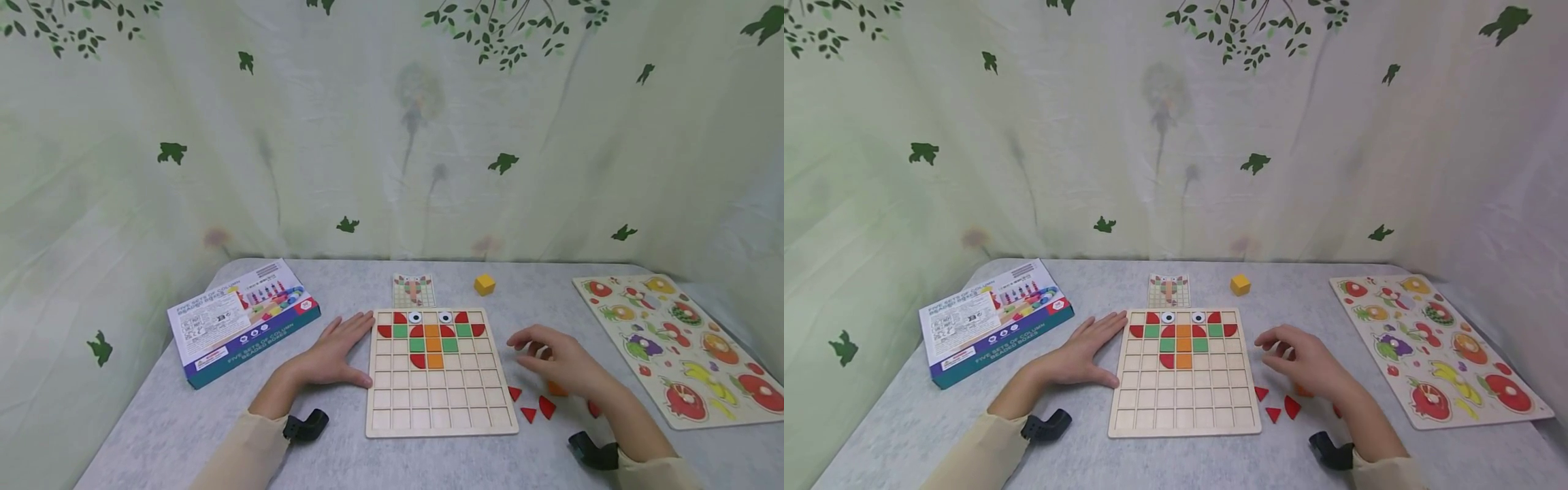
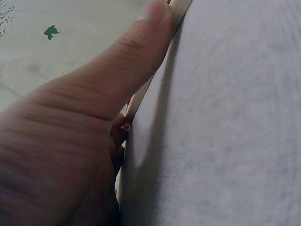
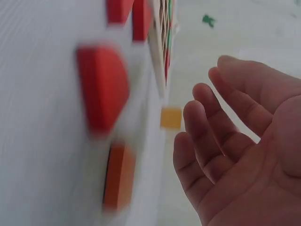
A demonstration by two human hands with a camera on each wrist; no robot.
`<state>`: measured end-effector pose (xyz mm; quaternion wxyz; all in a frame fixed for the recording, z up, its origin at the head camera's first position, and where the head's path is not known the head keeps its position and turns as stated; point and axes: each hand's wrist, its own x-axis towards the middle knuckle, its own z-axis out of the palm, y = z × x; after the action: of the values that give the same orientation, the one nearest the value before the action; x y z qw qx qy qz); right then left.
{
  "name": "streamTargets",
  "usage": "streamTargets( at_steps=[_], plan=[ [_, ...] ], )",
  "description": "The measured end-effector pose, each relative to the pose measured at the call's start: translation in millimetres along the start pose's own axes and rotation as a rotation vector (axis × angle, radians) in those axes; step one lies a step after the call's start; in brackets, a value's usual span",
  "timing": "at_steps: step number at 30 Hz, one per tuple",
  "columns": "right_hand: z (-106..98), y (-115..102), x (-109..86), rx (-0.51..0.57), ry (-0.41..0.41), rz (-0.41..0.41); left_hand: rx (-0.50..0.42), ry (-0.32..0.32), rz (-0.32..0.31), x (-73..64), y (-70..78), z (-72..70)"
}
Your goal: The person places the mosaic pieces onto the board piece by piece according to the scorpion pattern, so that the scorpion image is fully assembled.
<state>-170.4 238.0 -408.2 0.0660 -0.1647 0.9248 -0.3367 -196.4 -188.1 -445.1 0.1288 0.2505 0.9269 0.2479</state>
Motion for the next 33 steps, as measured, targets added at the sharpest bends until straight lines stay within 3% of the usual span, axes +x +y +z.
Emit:
streamTargets(
  at_steps=[9, 15, 20, 24, 33],
  plan=[
    [-22, 36, -24.0, -0.036, -0.025, 0.042, -0.006, 0.002, 0.003, -0.2, 0.8, -0.3],
    [-29, 53, -37.9, 0.039, -0.094, -0.007, -0.007, -0.004, 0.002, -0.2, 0.9, -0.6],
    [-23, 56, -40.6, 0.011, -0.188, -0.062, -0.002, -0.007, -0.001, 0.0, 1.2, -1.0],
    [-18, 54, -41.4, -0.082, -0.184, -0.113, -0.009, -0.001, 0.007, 0.4, 0.7, -0.9],
    [-13, 50, -40.5, -0.098, -0.185, -0.151, -0.002, 0.009, 0.014, 0.7, 0.4, 0.3]
  ],
)
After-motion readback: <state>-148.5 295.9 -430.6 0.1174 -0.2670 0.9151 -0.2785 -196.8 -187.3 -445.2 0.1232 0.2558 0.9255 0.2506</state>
